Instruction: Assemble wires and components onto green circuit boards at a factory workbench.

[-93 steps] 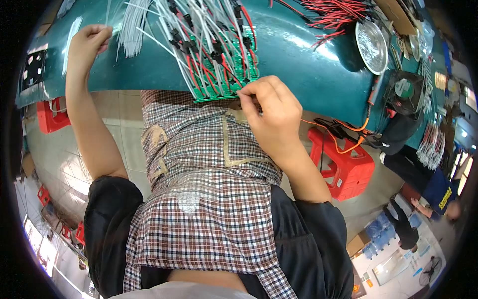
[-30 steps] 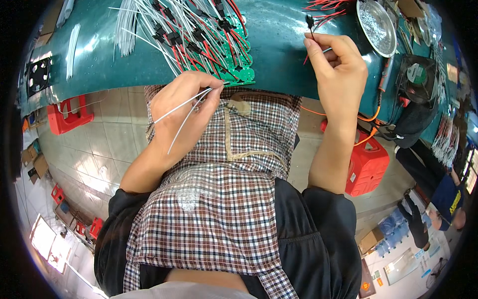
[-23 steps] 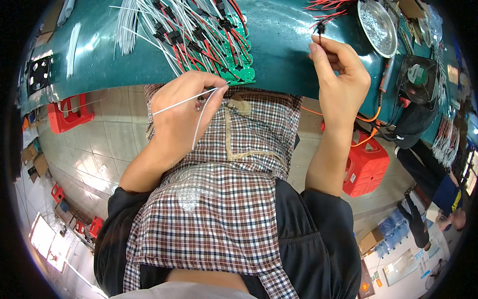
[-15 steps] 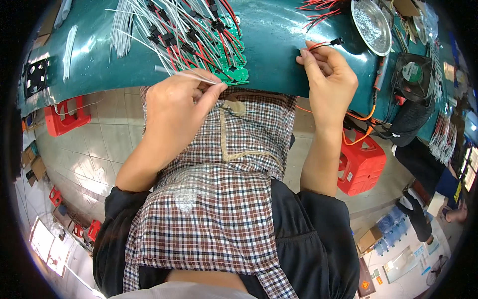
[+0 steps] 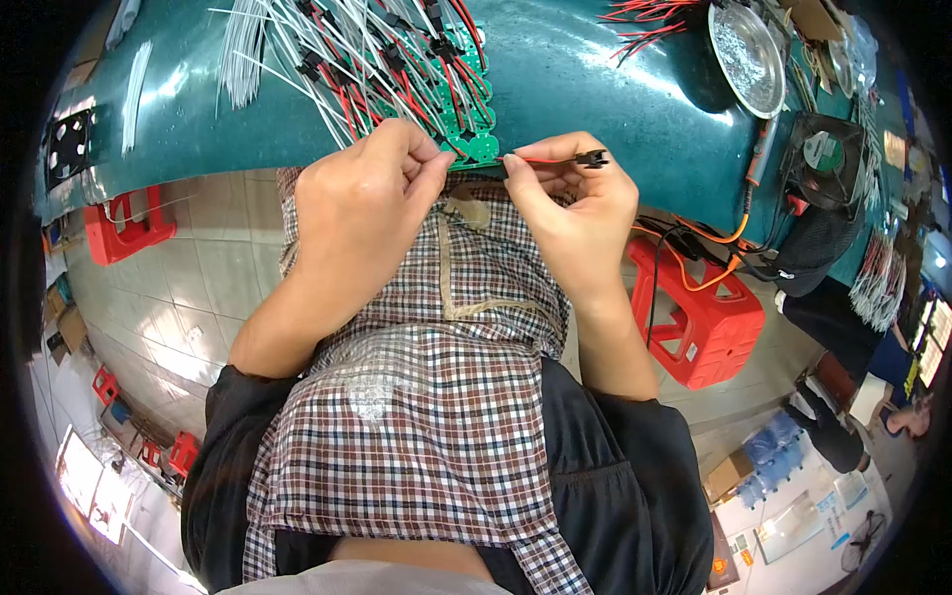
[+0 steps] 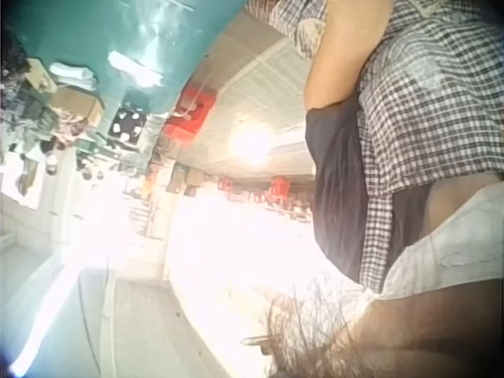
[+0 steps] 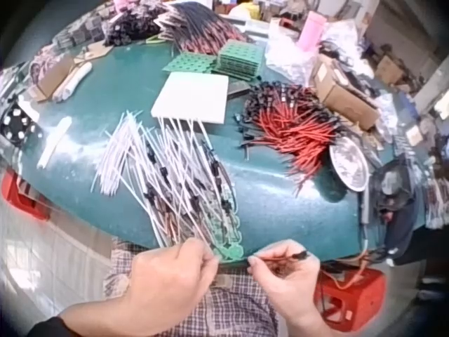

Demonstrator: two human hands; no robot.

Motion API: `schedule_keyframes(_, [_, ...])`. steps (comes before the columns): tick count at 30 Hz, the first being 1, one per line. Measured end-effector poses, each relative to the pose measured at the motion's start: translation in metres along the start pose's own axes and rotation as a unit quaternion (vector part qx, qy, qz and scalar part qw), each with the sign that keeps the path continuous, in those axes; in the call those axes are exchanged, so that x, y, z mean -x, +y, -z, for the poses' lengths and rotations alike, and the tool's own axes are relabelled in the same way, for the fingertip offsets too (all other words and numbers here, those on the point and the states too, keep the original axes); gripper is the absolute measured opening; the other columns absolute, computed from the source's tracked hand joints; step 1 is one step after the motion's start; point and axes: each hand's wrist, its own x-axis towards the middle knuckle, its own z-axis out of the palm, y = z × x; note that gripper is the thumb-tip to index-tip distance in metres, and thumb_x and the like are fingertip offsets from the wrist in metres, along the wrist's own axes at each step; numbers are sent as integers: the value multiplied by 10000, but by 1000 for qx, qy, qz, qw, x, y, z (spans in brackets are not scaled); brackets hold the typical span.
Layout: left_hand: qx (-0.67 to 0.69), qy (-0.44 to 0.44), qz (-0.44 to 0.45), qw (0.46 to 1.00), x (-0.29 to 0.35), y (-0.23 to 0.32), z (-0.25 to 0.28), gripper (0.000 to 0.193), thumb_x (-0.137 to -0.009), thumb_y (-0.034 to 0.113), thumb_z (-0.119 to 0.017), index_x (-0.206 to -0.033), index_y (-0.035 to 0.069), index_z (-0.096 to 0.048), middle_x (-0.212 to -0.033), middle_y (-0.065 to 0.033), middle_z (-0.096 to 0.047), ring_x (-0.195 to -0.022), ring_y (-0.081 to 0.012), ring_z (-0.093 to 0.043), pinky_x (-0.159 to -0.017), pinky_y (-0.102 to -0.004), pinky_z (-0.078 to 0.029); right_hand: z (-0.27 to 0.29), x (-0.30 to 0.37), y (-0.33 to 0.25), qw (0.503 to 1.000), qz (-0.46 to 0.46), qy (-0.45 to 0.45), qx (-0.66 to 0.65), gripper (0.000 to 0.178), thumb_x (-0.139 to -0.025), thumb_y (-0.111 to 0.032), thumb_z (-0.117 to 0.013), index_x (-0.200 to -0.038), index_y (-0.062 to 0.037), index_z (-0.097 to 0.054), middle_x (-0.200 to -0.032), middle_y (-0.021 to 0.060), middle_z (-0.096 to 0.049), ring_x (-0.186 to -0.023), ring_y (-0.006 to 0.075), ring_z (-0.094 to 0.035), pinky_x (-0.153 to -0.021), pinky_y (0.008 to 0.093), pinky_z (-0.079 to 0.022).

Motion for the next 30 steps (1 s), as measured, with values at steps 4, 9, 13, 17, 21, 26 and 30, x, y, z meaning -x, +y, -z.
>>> schedule_keyframes(4, [5,0,5,1000,0,1,3,208,-817,188,-746,-792,88,-565,-619,-61,-610,-523,-234,-623,-479,-347,-488,-3,-1,2,998,18,-13,59,89,-866,76,-699,-922,46,-636,-880,81,-676,-737,100,-655,-678,211,-555])
schedule_keyframes(9, [45,18,35,998,-2,0,30,173,-810,170,-765,-791,98,-609,-663,-39,-656,-547,-217,-647,-488,-319,-490,-6,-2,3,999,23,12,35,96,-846,39,-728,-876,1,-646,-784,19,-674,-641,37,-603,-570,172,-474])
schedule_keyframes(13, [133,92,123,979,-11,-19,64,149,-818,141,-797,-831,46,-683,-704,-24,-695,-610,-119,-669,-535,-236,-496,-4,-2,6,999,28,28,30,99,-849,36,-729,-877,-4,-643,-772,9,-664,-639,30,-597,-563,165,-465])
schedule_keyframes(17, [82,145,204,965,-18,-72,94,200,-836,178,-796,-903,3,-725,-745,-27,-713,-648,-68,-652,-599,-187,-491,-3,-2,7,998,36,24,42,100,-850,39,-728,-875,-7,-643,-780,7,-665,-644,28,-598,-565,164,-466])
schedule_keyframes(21, [-129,115,297,939,-29,-131,130,342,-862,377,-752,-962,50,-746,-812,-32,-738,-733,-111,-687,-707,-251,-519,-4,-2,5,998,40,22,41,100,-847,43,-728,-870,-6,-643,-785,7,-666,-645,28,-597,-567,164,-465])
schedule_keyframes(26, [-307,72,313,896,-35,-230,155,430,-881,490,-687,-1014,85,-750,-904,-74,-745,-876,-196,-705,-797,-304,-512,-1,-2,6,997,44,27,52,97,-845,47,-724,-866,0,-641,-793,11,-666,-650,27,-594,-575,166,-464])
schedule_keyframes(30, [-253,48,328,909,-25,-315,166,439,-891,477,-685,-1036,67,-738,-918,-101,-732,-873,-209,-692,-783,-305,-496,-1,-1,5,997,45,21,56,96,-845,48,-722,-864,3,-640,-795,13,-665,-651,26,-592,-575,166,-461])
